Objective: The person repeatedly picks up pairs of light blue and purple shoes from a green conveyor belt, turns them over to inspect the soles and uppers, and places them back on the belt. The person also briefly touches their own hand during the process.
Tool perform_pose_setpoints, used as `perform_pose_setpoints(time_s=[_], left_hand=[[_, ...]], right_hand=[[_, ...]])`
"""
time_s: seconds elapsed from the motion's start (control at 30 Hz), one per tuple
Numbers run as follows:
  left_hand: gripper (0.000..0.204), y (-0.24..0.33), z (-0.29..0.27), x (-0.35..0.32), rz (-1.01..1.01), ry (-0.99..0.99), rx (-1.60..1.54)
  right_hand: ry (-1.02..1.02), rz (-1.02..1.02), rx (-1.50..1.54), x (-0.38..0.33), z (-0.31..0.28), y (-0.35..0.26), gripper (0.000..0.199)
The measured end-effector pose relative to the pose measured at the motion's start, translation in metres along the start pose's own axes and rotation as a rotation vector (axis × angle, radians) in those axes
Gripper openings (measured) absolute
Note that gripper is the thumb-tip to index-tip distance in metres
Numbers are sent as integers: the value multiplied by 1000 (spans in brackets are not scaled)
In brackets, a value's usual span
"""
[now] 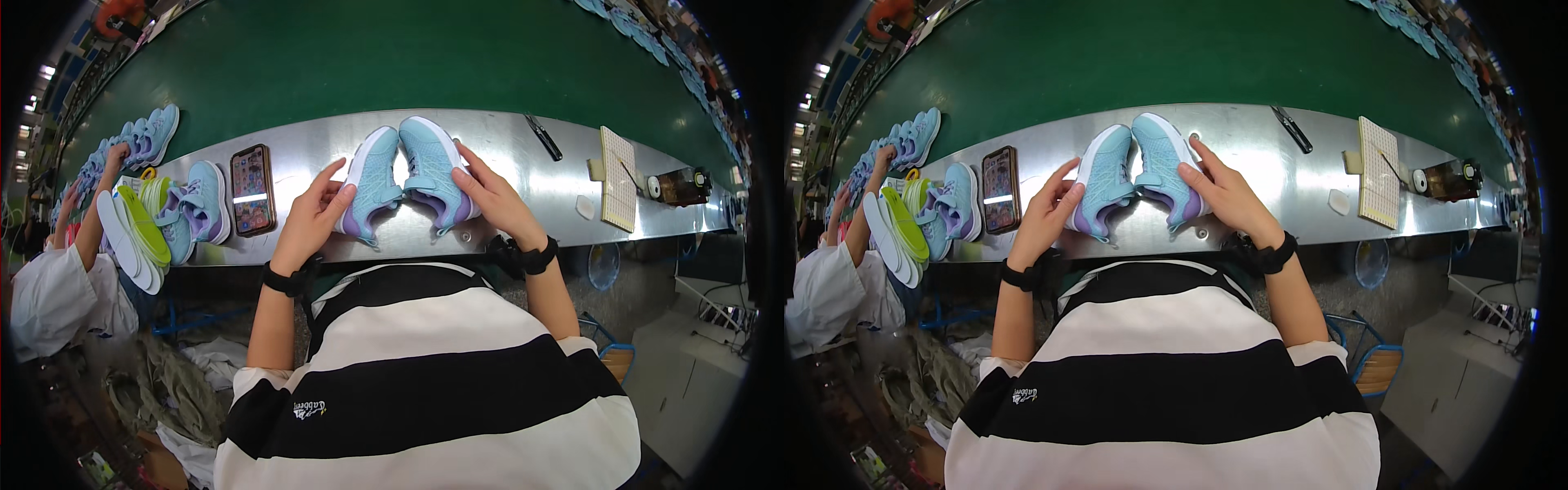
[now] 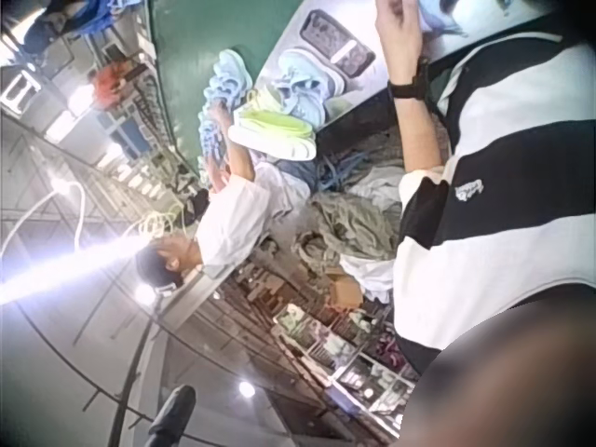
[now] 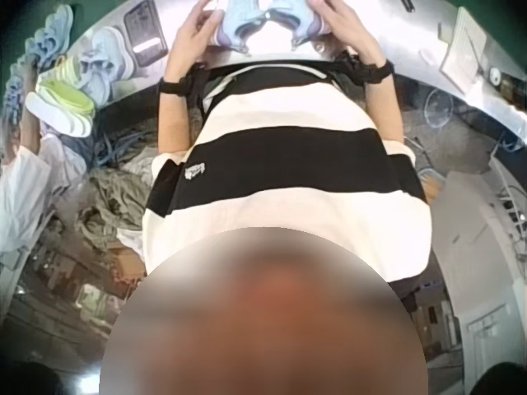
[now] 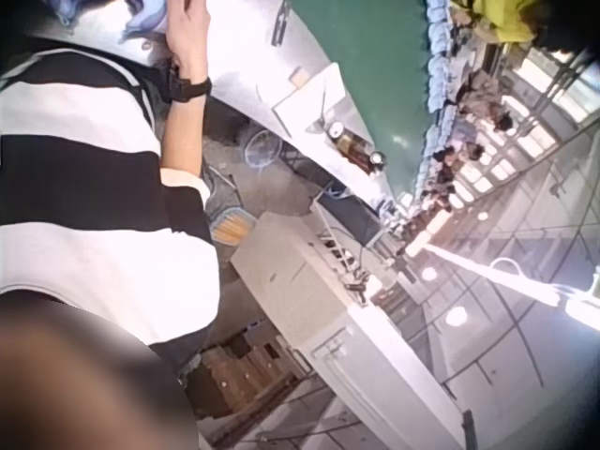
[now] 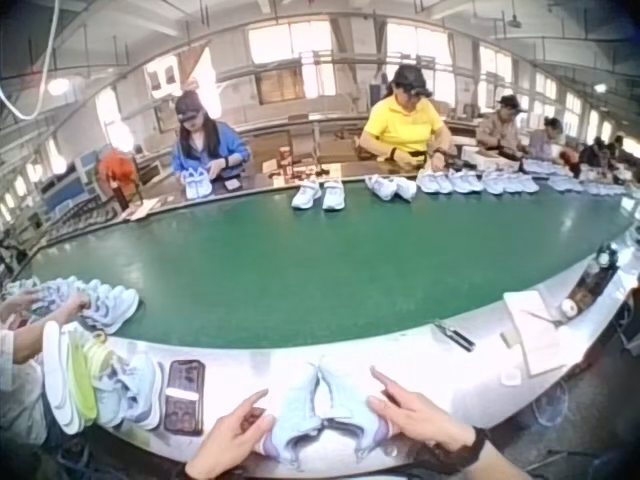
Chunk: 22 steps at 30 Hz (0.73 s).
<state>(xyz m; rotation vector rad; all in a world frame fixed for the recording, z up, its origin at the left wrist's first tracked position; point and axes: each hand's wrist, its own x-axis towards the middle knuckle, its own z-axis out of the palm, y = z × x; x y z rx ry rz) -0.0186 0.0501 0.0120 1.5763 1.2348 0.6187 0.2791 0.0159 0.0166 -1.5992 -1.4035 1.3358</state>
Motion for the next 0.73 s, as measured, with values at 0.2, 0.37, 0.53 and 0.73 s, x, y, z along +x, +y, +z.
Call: perform_pose_setpoints(time_s=[0.2,0.37,0.53,0.73], left_hand=[[49,19,19,1,-267,-24,-1123],[44,39,38,5,-215,12,-1362],[43,36,35,1,-142,30,-1227],[61,-36,19,10,12,297,224]], right_hand=[[-143,108,1247,-3,22,-17,52],[-193,28,1268,9,46,-39,48],[-5,60,1084,7,49,-40,55],[257,-203,-226,29,10,-2,74]])
